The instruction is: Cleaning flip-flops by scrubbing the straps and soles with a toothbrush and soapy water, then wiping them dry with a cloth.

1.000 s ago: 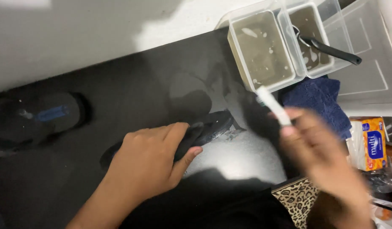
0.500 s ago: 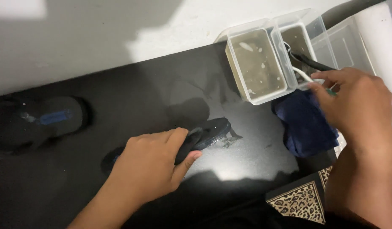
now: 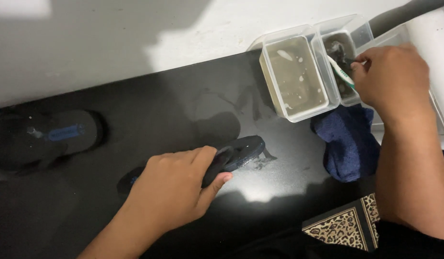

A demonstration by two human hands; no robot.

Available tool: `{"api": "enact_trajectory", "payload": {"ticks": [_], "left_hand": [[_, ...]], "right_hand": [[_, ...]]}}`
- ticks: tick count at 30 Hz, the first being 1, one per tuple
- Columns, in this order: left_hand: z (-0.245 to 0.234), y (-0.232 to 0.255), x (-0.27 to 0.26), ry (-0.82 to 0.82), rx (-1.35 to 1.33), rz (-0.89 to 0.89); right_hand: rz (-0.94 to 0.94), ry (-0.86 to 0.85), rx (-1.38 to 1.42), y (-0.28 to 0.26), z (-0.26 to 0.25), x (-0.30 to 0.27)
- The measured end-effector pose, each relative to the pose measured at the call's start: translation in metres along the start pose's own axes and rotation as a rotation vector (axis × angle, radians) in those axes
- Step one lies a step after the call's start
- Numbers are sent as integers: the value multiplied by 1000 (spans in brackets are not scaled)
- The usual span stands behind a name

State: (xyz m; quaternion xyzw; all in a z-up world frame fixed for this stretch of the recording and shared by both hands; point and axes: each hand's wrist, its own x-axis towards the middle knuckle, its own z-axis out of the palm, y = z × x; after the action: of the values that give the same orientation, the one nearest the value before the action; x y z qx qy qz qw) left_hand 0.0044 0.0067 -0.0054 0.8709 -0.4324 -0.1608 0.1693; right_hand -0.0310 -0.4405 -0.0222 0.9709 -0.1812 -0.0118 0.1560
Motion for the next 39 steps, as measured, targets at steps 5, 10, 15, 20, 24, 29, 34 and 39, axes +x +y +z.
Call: {"api": "enact_trajectory", "payload": {"ticks": [5, 10, 15, 20, 24, 29, 34, 39], "left_hand": [[2, -1, 0, -33, 16, -13], [2, 0, -1, 7, 10, 6], [1, 0, -1, -24, 13, -9], [1, 0, -1, -30, -7, -13], [2, -1, -2, 14, 8, 18], [2, 0, -1, -44, 8, -20], [1, 0, -2, -44, -6, -12], [3, 0, -1, -9, -2, 12]], "right_hand": [[82, -171, 15, -4, 0, 8], [52, -118, 14, 6, 8, 16], [91, -201, 167, -1, -9, 17], [119, -139, 327, -3, -28, 6], [91, 6, 514, -3, -49, -14], [111, 95, 639, 10, -35, -24], [67, 168, 594, 21, -25, -27], [120, 59, 646, 15, -35, -28]]}}
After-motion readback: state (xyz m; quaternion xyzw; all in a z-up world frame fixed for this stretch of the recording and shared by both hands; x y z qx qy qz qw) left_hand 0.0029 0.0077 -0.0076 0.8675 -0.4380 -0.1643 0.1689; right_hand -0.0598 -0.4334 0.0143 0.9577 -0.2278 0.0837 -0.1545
